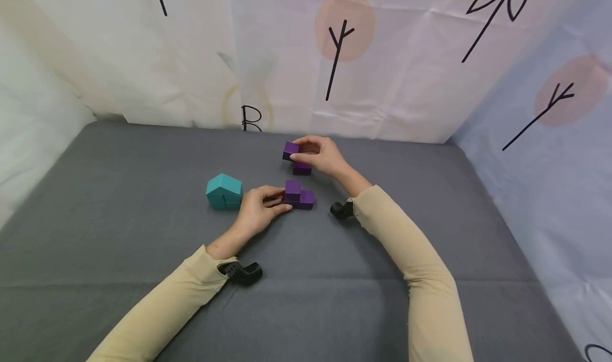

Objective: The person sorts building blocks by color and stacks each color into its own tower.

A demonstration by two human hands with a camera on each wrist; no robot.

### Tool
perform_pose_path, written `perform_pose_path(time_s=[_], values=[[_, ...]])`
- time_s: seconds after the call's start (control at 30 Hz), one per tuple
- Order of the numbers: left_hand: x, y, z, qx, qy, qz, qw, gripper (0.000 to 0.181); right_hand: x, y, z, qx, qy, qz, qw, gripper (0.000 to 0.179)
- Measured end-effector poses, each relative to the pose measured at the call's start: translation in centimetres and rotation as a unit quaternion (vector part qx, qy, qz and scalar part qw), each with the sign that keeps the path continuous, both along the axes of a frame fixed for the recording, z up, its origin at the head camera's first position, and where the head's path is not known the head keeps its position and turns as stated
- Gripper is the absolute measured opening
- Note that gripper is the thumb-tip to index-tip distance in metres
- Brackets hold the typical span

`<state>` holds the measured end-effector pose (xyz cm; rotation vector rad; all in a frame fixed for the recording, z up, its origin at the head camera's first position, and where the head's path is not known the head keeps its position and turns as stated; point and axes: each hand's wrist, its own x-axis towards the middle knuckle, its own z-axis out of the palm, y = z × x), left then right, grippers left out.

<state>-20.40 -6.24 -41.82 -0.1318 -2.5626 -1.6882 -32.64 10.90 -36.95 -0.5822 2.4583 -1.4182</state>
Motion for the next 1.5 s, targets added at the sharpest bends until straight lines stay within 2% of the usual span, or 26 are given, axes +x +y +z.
perform_pose_path(time_s=[0.23, 0.73, 1.17, 1.5], values=[[0.0, -0.1, 0.0, -0.003, 0.004, 0.003, 1.0000, 0.037, 1.2, 1.0, 0.1, -0.025, -0.003, 0.001, 0.9997, 0.041], [0.1, -0.2, 0.0, 0.000, -0.005, 0.003, 1.0000, 0.038, 3.2, 3.5, 0.4, -0.002, 0.003, 0.017, 0.9998, 0.041], [0.0, -0.2, 0.1, 0.005, -0.006, 0.002, 1.0000, 0.038, 4.6, 4.5, 0.4, 0.018, -0.013, 0.031, 0.9993, 0.043], [0.0, -0.1, 0.1, -0.001, -0.010, -0.003, 0.9999, 0.039, 5.7, 5.3, 0.3, -0.001, -0.014, 0.056, 0.9983, 0.039]])
